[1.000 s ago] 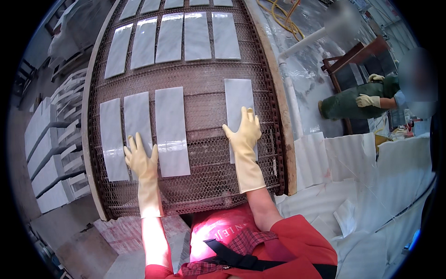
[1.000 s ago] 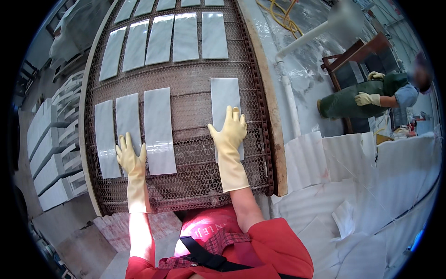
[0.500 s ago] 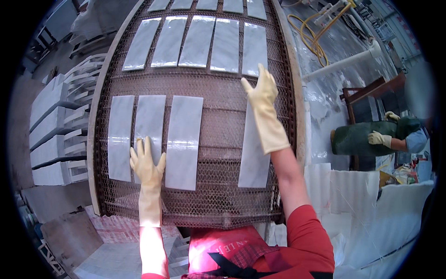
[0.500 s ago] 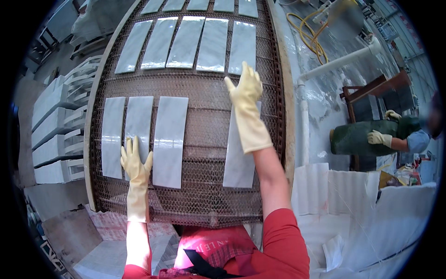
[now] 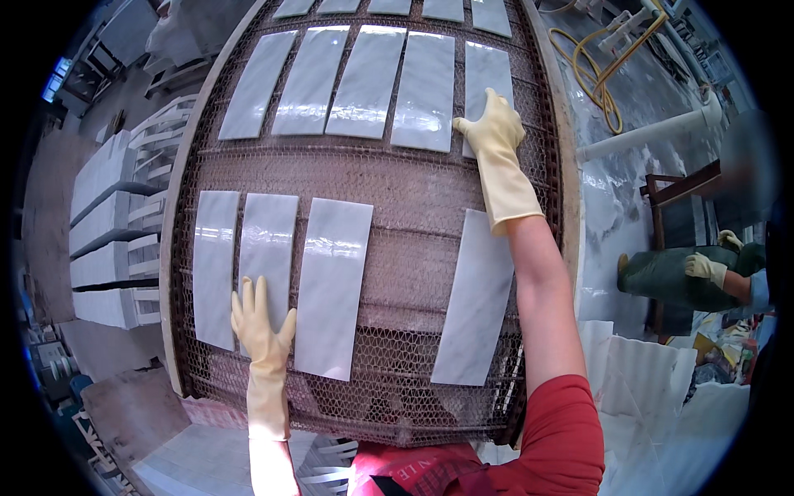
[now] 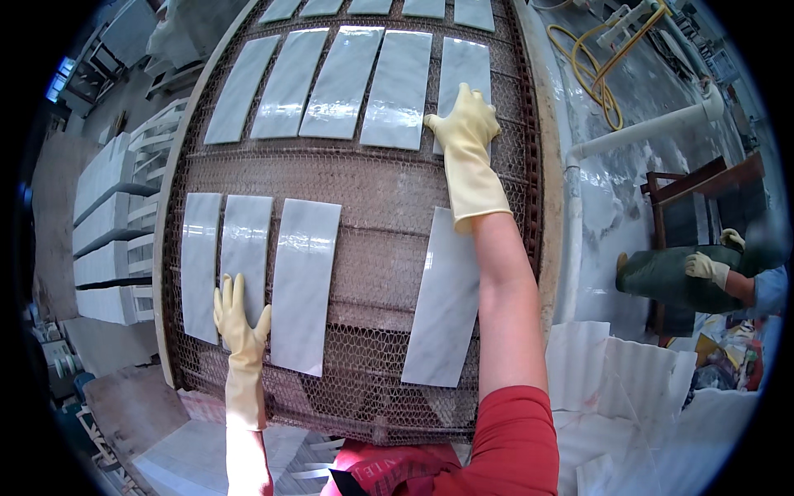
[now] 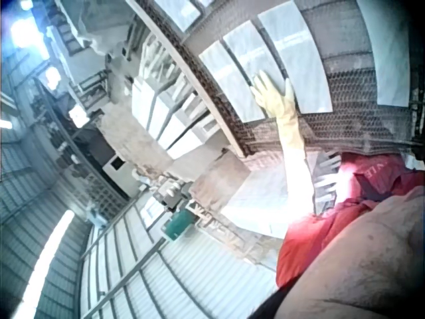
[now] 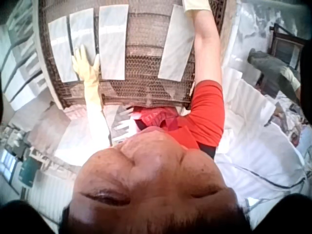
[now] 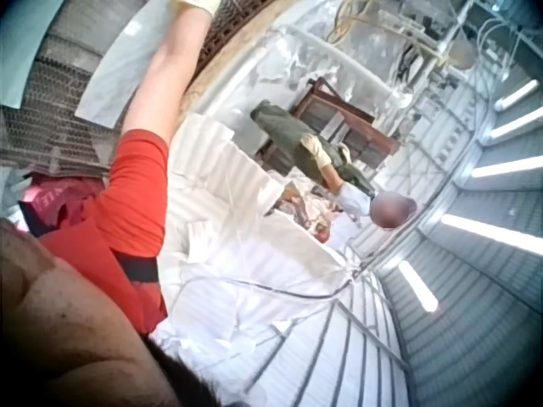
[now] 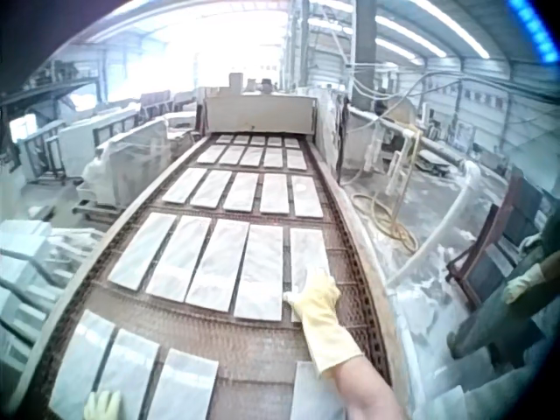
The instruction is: The person picks up rectangular tiles from a stack and places them one by one onto a mesh conveyor belt. They walk to retrieve more tiles and continue arranging them in rows on the belt.
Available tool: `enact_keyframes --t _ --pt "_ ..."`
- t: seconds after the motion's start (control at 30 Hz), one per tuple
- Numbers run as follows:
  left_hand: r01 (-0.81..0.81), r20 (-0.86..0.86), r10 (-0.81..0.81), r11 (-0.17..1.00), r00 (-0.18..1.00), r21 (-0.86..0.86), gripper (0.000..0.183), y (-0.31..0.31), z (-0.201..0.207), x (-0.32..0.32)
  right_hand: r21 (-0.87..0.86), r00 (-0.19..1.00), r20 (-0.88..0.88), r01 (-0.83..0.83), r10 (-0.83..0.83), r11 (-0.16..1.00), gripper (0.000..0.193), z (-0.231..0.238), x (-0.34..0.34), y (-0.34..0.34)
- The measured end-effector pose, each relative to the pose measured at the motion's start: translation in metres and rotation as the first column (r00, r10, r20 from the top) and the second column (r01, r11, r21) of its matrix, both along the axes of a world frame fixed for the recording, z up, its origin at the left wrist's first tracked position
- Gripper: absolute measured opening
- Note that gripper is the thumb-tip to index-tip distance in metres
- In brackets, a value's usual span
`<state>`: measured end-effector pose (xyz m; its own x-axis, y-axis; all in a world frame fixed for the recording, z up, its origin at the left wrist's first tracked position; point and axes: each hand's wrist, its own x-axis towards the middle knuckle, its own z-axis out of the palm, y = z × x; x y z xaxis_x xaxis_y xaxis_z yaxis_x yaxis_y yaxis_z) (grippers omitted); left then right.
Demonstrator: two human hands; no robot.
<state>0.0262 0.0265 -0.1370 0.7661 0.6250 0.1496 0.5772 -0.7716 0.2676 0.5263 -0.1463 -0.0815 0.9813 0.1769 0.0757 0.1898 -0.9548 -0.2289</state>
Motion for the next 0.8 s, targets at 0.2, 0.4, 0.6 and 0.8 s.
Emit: enact_keyframes --t 0.2,0.4,0.6,0.8 --pt "0.025 0.022 -0.026 0.999 0.999 0.023 0.085 0.003 -0.005 0.000 0.063 0.997 0.004 0.078 -0.078 0.995 0.087 -0.004 0.020 -0.011" --pt "0.007 0.028 -0.007 1.000 1.000 0.012 0.085 0.002 -0.007 0.003 -0.078 0.995 0.094 0.019 -0.012 0.997 0.094 -0.003 0.024 -0.020" --pt "0.009 0.025 -0.009 1.000 1.000 0.012 0.085 0.002 -0.005 0.000 -0.064 0.994 0.104 -0.036 0.043 0.997 0.097 -0.012 0.030 -0.033" --pt "-0.001 0.019 0.000 1.000 1.000 0.025 0.085 0.003 -0.007 0.000 0.005 0.989 0.104 0.103 -0.103 0.995 0.090 -0.001 0.015 -0.020"
